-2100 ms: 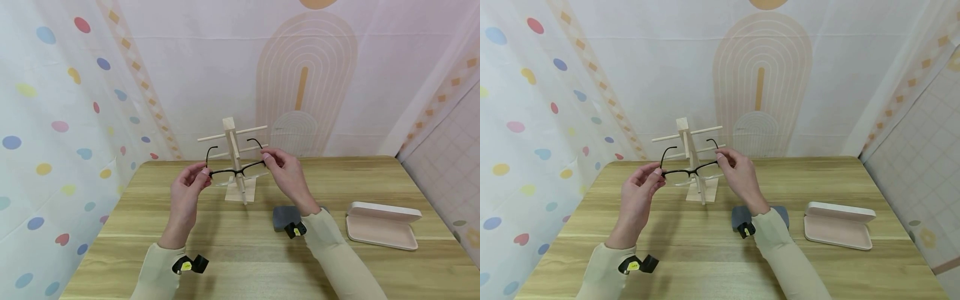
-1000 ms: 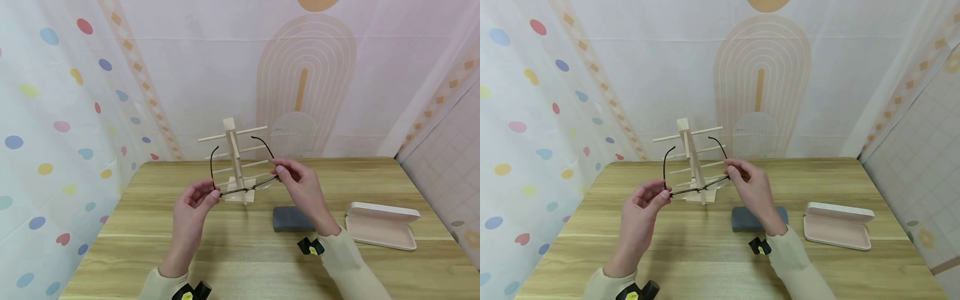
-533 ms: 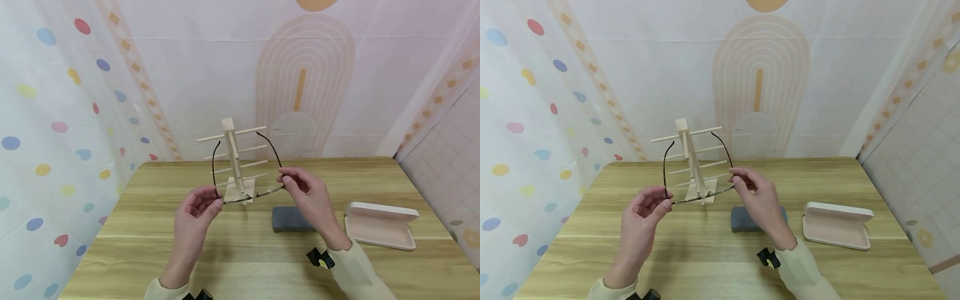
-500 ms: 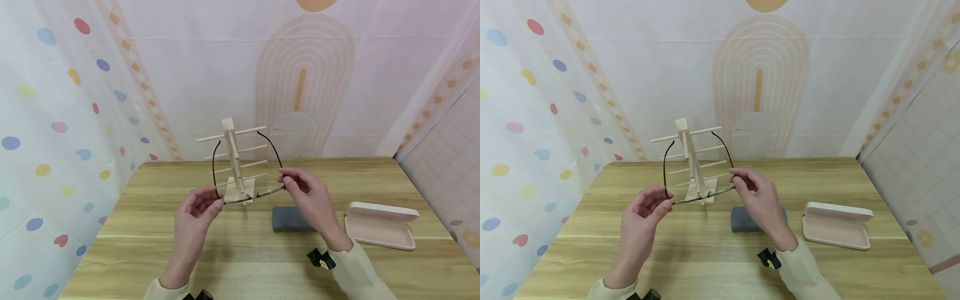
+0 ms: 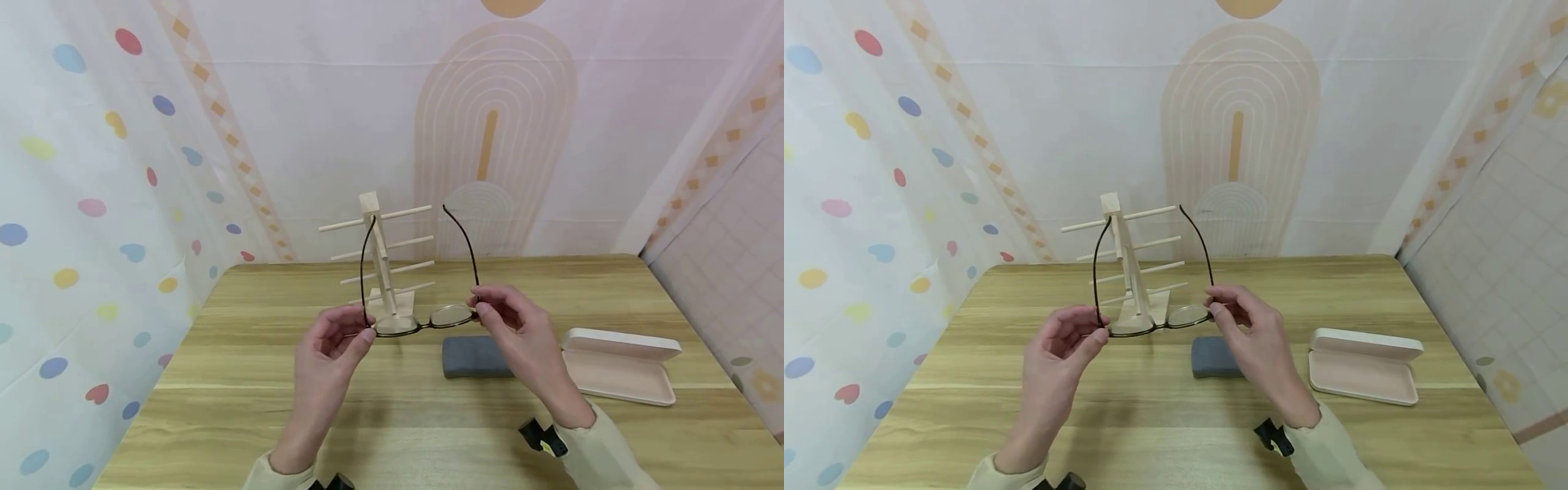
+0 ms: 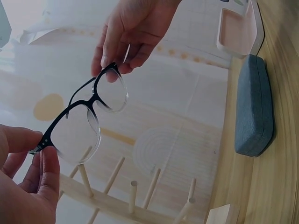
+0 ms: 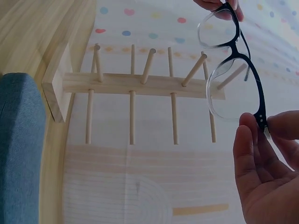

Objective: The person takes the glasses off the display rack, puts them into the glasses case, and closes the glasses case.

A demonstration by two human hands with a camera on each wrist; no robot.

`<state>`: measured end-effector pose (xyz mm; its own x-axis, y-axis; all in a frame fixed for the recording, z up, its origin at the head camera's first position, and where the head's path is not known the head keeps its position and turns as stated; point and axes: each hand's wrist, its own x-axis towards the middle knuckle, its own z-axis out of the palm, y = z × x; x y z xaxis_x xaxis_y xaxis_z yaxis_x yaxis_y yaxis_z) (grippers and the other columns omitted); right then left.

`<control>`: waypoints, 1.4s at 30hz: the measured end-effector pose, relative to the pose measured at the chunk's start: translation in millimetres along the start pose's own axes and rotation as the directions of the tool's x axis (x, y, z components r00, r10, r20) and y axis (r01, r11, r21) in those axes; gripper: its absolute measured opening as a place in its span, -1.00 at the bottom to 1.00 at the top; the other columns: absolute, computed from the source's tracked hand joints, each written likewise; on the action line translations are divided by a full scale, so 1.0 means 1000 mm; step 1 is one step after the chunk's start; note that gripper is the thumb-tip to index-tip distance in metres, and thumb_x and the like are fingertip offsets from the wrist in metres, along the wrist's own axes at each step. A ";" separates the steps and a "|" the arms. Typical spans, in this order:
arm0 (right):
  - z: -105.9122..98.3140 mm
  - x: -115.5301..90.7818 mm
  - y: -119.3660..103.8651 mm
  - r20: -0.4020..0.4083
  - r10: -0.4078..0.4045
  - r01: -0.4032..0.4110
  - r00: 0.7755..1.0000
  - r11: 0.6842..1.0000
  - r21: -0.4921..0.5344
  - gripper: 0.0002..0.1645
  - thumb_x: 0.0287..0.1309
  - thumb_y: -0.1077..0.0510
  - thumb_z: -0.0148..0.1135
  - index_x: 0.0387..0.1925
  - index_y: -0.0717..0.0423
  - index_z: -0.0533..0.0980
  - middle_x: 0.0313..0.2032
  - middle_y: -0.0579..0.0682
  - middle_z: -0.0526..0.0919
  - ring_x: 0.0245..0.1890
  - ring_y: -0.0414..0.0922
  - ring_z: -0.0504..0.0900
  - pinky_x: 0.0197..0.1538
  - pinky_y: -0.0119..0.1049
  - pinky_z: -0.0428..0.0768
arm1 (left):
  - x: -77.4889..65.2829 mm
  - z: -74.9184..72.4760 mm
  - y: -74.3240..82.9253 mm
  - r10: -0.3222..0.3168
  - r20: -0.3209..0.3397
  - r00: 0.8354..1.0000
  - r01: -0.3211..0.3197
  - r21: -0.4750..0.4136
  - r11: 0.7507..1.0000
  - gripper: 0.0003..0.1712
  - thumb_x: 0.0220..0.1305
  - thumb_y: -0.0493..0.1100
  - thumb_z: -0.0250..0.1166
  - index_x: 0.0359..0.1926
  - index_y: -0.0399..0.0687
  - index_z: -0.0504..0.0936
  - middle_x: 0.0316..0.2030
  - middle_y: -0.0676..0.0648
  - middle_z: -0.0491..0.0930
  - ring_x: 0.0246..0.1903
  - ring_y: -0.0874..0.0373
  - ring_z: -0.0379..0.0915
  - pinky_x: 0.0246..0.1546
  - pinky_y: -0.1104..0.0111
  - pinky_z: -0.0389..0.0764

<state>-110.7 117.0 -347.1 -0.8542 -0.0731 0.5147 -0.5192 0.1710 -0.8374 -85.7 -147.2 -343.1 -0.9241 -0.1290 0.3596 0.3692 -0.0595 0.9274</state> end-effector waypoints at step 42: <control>-0.029 -0.032 0.007 -0.122 -0.020 -0.003 0.992 0.982 -0.189 -0.54 0.36 0.45 0.23 0.23 0.14 0.59 -0.19 0.05 0.66 -0.43 -0.30 0.72 -0.33 -0.48 0.69 | 0.004 0.036 -0.019 -0.109 0.133 0.985 0.111 -0.011 0.994 -0.67 0.25 -0.52 0.37 0.05 -0.41 0.64 -0.13 -0.39 0.65 -0.18 0.08 0.67 -0.13 0.31 0.76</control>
<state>-86.0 149.0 -363.9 -0.8339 0.0439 0.5502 -0.5021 0.3536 -0.7892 -99.7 -111.2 -355.4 -0.9637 0.0107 0.2669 0.2651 -0.0839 0.9606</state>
